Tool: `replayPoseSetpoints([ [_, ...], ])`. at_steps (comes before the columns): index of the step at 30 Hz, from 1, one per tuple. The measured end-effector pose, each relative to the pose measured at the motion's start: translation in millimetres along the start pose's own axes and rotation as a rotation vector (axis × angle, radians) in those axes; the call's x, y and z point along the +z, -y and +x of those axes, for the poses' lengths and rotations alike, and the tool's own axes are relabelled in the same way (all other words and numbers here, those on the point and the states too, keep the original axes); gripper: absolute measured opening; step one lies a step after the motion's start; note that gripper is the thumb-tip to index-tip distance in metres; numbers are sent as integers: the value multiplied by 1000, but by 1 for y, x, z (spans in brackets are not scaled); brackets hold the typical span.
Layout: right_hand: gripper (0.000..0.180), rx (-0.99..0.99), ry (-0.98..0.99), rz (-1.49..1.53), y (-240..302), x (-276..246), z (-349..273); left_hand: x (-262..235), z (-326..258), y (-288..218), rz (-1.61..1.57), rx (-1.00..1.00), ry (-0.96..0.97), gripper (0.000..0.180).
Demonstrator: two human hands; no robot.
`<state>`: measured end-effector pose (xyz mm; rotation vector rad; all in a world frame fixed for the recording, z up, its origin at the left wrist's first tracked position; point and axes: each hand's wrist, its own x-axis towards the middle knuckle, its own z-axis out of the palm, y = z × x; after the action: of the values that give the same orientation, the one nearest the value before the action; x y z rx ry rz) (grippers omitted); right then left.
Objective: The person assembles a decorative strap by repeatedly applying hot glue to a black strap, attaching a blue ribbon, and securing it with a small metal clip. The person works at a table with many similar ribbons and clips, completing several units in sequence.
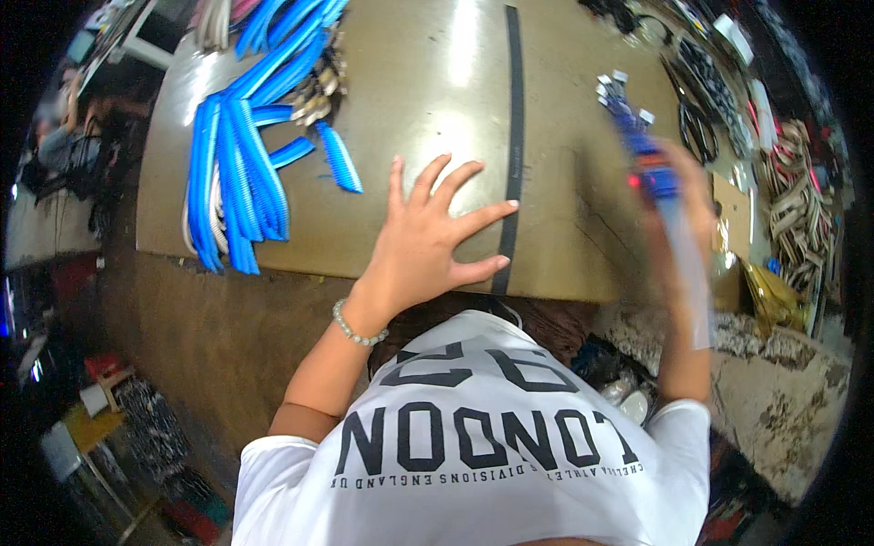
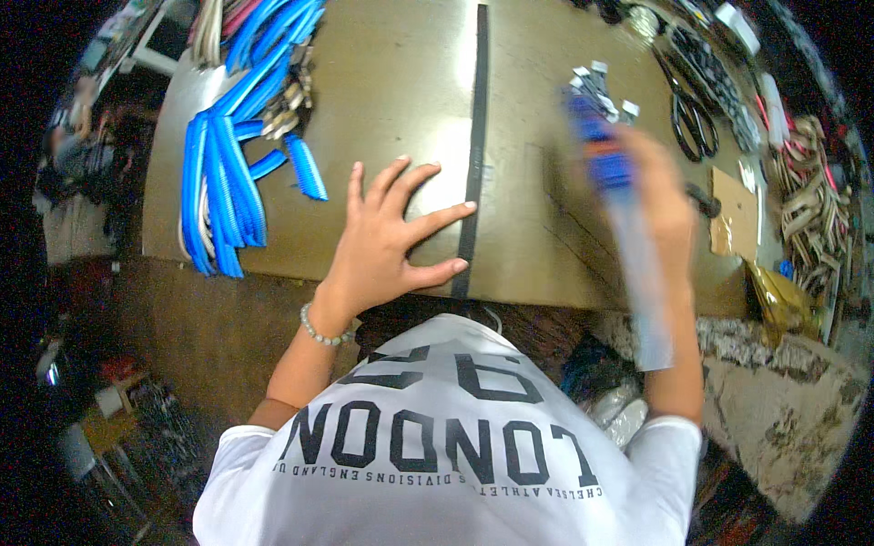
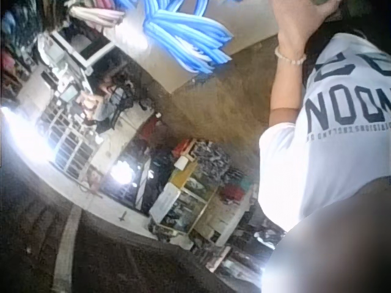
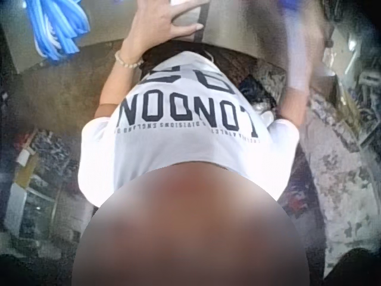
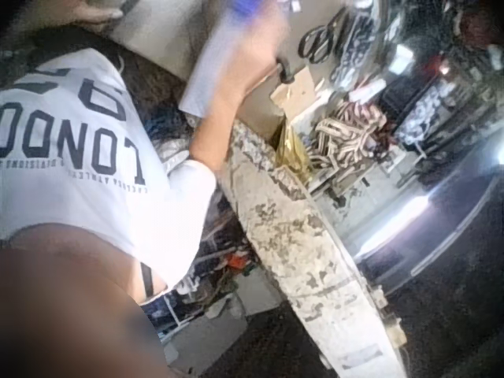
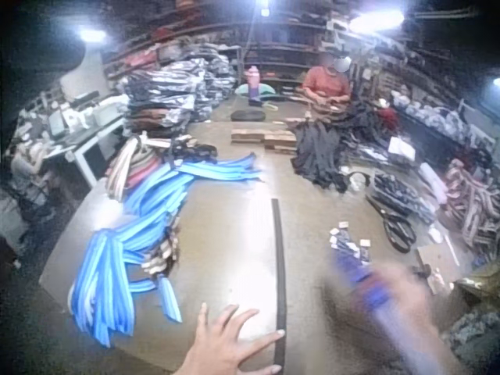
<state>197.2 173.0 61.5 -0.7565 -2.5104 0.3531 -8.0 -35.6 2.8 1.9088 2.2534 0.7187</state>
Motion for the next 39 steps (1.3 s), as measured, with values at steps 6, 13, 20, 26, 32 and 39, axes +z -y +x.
replayPoseSetpoints([
  [6,51,903,-641,-126,-143,-62,-74,-15,-5,16,-469,-115,-318,33],
  [13,70,1155,-15,-543,-141,-82,-127,-99,-5,147,464,-645,-693,42],
  [20,57,877,-256,31,-26,-77,-103,-94,-3,177,483,-782,-569,42],
  [26,43,751,-242,-36,-4,-67,-82,-120,-1,164,399,-757,-670,31],
  [32,30,210,-505,-41,46,-54,-34,-157,32,56,-151,-236,-994,14],
  [39,30,-550,-616,95,82,-25,29,-120,52,-61,-299,211,-662,16],
])
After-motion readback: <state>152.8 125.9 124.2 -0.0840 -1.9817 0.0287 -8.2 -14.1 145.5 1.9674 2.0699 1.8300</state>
